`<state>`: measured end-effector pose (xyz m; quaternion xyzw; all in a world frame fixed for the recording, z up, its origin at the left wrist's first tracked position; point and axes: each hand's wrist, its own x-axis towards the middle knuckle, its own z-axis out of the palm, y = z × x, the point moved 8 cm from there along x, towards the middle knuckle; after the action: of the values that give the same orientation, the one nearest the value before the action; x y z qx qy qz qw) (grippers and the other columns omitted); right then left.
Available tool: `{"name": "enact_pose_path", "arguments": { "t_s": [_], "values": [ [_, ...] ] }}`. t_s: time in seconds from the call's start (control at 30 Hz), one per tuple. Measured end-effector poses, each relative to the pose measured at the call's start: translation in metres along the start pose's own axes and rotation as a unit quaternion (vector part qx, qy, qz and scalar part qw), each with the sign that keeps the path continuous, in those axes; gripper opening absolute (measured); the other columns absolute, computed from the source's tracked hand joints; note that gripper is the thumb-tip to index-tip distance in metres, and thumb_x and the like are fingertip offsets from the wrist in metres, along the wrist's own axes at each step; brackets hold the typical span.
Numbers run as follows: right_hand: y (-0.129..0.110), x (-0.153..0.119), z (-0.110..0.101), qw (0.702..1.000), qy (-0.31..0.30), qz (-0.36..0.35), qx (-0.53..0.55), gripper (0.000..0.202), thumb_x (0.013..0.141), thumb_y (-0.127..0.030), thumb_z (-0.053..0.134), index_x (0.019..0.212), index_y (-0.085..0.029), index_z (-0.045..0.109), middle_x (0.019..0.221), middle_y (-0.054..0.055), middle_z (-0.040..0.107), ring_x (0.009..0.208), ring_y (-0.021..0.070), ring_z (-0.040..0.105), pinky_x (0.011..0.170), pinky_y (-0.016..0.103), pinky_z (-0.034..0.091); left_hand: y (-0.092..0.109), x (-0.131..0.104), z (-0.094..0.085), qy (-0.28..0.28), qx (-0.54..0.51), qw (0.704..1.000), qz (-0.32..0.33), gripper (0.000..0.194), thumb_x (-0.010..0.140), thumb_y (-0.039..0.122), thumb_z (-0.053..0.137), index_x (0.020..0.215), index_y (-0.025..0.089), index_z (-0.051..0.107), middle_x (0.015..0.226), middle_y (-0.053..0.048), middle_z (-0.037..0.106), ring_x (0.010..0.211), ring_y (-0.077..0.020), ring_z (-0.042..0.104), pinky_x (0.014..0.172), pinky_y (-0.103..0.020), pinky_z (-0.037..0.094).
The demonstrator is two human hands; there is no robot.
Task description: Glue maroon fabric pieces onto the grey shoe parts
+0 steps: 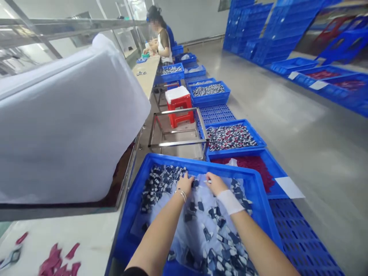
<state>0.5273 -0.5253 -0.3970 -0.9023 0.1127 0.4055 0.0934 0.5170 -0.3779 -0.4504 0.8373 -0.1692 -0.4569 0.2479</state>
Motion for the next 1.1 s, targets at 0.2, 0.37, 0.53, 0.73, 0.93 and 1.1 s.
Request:
{"name": "enact_pose_path", "arguments": {
  "t_s": [0.2,0.37,0.53,0.73,0.93,1.1],
  "values": [
    [0.053,-0.035,-0.008,0.998,0.004,0.052,-0.033,0.030,0.096,-0.019,0.062,0.125,-0.013,0.059,0.124,0.010,0.060,0.116,0.0231,0.057,0.103,0.045,0.046,0.000,-0.004,0.009,0.007,-0.002,0.999,0.040,0.056,0.089,0.013,0.064,0.142,0.022,0.048,0.144,-0.013,0.039,0.128,-0.0336,0.044,0.096,-0.049,0.053],
    [0.047,-0.030,0.015,0.990,0.003,0.120,-0.076,0.066,0.094,-0.042,0.066,0.152,-0.022,0.042,0.148,0.014,0.042,0.130,0.0334,0.046,0.108,0.057,0.040,0.010,-0.002,0.017,-0.012,-0.014,0.997,0.081,0.079,0.085,0.023,0.071,0.154,0.033,0.035,0.143,-0.012,0.040,0.129,-0.0378,0.042,0.097,-0.056,0.050],
    [0.031,-0.011,0.023,0.974,0.048,0.190,-0.116,0.057,0.102,-0.052,0.049,0.151,-0.024,0.043,0.148,0.015,0.040,0.130,0.0343,0.045,0.105,0.060,0.041,0.017,-0.005,0.016,0.027,-0.044,0.997,0.060,0.062,0.094,0.055,0.059,0.149,0.032,0.044,0.140,-0.013,0.043,0.129,-0.0389,0.040,0.097,-0.059,0.046],
    [0.031,-0.004,0.027,0.973,0.082,0.181,-0.120,0.044,0.103,-0.040,0.051,0.142,-0.019,0.050,0.139,0.015,0.047,0.118,0.0281,0.054,0.098,0.050,0.048,0.018,0.003,0.021,0.061,-0.073,0.995,0.012,0.043,0.094,0.043,0.061,0.131,0.021,0.057,0.130,-0.012,0.048,0.123,-0.0343,0.044,0.093,-0.052,0.048],
    [0.060,0.007,0.010,0.988,0.077,0.129,-0.045,0.035,0.101,-0.035,0.057,0.130,-0.014,0.058,0.124,0.012,0.058,0.105,0.0208,0.061,0.093,0.042,0.052,0.004,0.010,0.024,0.081,-0.117,0.988,0.052,0.036,0.092,0.035,0.065,0.123,0.017,0.060,0.126,-0.011,0.050,0.117,-0.0285,0.046,0.098,-0.047,0.045],
    [0.072,-0.012,-0.008,0.991,0.079,0.104,0.001,0.031,0.100,-0.032,0.059,0.124,-0.011,0.059,0.113,0.009,0.063,0.097,0.0181,0.063,0.089,0.038,0.054,-0.013,-0.011,0.007,0.135,-0.180,0.971,0.077,0.034,0.098,0.033,0.057,0.127,0.014,0.056,0.129,-0.011,0.048,0.118,-0.0242,0.046,0.107,-0.042,0.039]
  ]
}}
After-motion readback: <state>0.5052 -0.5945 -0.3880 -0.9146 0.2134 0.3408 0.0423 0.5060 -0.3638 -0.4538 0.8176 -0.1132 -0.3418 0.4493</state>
